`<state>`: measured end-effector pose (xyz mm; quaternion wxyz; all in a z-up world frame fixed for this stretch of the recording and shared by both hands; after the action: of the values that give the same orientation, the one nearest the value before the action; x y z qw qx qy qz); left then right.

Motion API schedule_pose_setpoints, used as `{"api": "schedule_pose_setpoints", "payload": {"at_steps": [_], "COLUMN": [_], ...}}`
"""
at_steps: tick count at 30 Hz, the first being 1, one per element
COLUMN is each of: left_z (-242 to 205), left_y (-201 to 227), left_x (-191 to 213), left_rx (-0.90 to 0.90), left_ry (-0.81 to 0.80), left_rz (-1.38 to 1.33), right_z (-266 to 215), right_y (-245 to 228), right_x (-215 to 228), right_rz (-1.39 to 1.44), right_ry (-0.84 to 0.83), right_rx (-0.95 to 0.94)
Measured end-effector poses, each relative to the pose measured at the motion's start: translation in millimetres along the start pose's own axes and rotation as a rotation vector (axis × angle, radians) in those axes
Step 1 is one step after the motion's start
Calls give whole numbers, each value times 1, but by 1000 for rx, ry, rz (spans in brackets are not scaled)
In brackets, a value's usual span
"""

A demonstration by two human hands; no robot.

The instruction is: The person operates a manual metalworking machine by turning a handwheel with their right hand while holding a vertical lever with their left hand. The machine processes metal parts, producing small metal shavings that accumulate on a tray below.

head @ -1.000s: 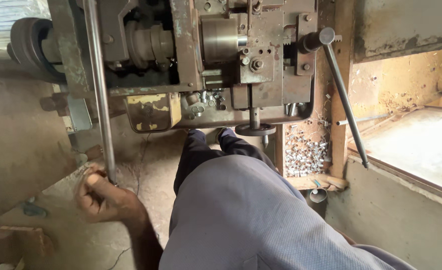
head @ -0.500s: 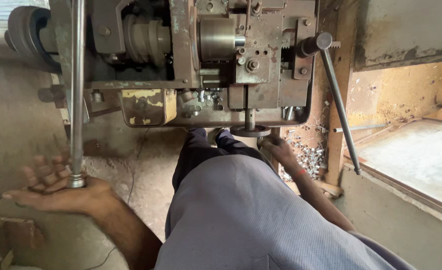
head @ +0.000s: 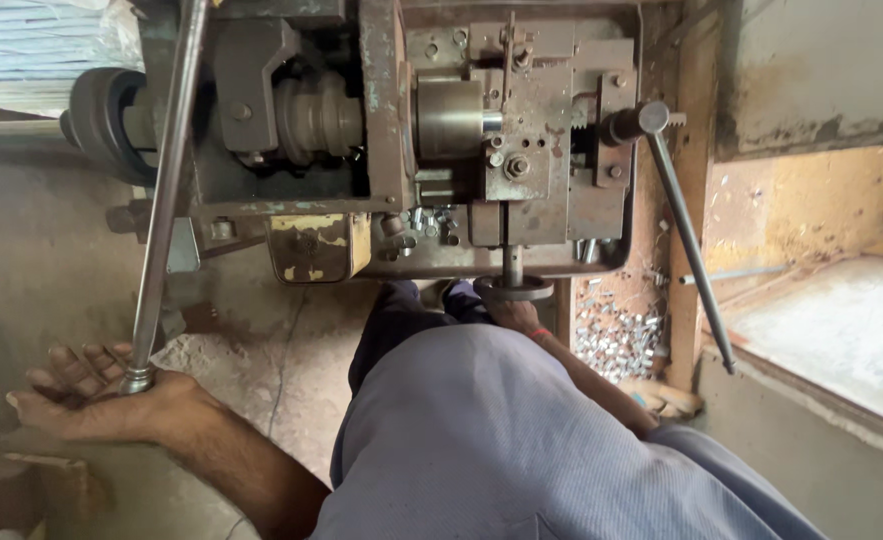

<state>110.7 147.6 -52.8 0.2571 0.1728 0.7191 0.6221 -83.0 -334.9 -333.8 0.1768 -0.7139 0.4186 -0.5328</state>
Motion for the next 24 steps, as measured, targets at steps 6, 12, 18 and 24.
{"api": "schedule_pose_setpoints", "payload": {"at_steps": [6,12,18,24], "left_z": [8,10,22,-29], "left_y": [10,20,33,71], "left_x": [-13,-22,-41,-80], "left_rx": [-172,-165,-219,-1192], "left_ry": [-218,-104,-239,17], "left_rz": [-23,120,91,894], "right_z": [6,-4,5,0], "right_y": [6,35,9,24], "right_x": [-9,-6,-16,-17], "right_rz": [44,282,104,117], "right_ry": [-67,-41,58,157], "right_rx": [-81,-408,-148,-282]}}
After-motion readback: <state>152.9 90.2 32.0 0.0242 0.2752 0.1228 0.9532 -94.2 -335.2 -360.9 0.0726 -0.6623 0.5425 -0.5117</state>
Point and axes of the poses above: each hand's wrist, its own z-axis towards the middle knuckle, its own x-axis out of the back of the hand, y = z × x, the point moved 7 cm from there along z, towards the middle knuckle, and after that the axes turned 13 degrees about z, right-handed, at the moved point
